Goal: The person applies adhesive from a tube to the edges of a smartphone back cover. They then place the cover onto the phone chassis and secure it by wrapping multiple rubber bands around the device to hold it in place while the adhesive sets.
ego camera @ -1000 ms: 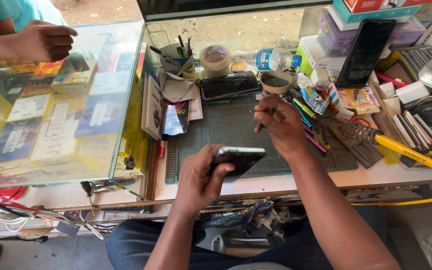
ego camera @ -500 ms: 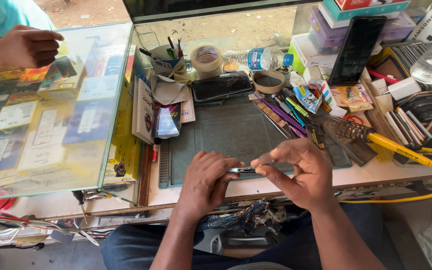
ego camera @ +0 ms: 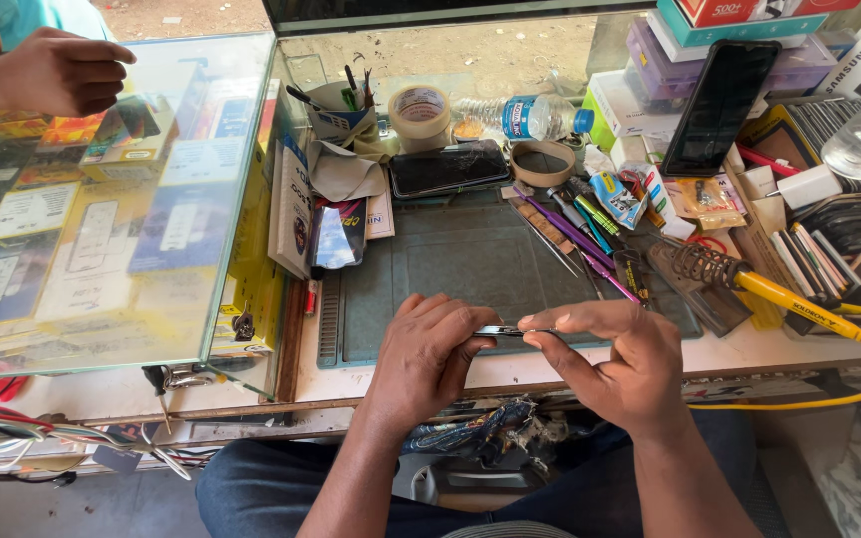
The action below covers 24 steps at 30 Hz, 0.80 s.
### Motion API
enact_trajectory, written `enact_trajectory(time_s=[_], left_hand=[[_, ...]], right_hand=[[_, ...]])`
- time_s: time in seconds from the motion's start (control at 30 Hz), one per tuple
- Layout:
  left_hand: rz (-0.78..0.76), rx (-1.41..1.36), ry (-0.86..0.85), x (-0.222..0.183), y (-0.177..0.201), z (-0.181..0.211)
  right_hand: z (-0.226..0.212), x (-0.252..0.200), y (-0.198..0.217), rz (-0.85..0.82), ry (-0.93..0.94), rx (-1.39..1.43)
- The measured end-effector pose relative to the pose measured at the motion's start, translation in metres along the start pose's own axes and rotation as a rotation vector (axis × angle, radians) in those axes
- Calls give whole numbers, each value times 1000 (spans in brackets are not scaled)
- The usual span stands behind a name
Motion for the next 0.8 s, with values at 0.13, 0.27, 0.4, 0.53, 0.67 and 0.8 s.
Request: enact_trajectory(time_s=[0.13,0.27,0.4,0.53,0.67,0.8], left_hand=[[13,-8,-20,0,0,1],[10,-5,-13,-1,1,0],[17,-14,-30,0,1,0],[35,-28,-10,-2,3,-4],[57,-66,-27,-2,7,-6],[68,-83,-46,-2,11,-7]], right_hand=[[0,2,-2,-10,22,-87],[-2,3,-4,1,3,-83],[-14,8,-5,19,75,-175],[-22,15,-9,4,123,-221],[-22,18,-22,-64,93,-174],[-21,19,-29,-102,44,-128]])
Point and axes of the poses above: each hand's wrist, its own x-axis towards the middle knuckle, its own y-axis out of the back of the hand, z = x × y, the point moved 8 cm from there along x, towards the middle knuckle, and after that the axes turned 14 degrees about -x, right-handed, at the moved point
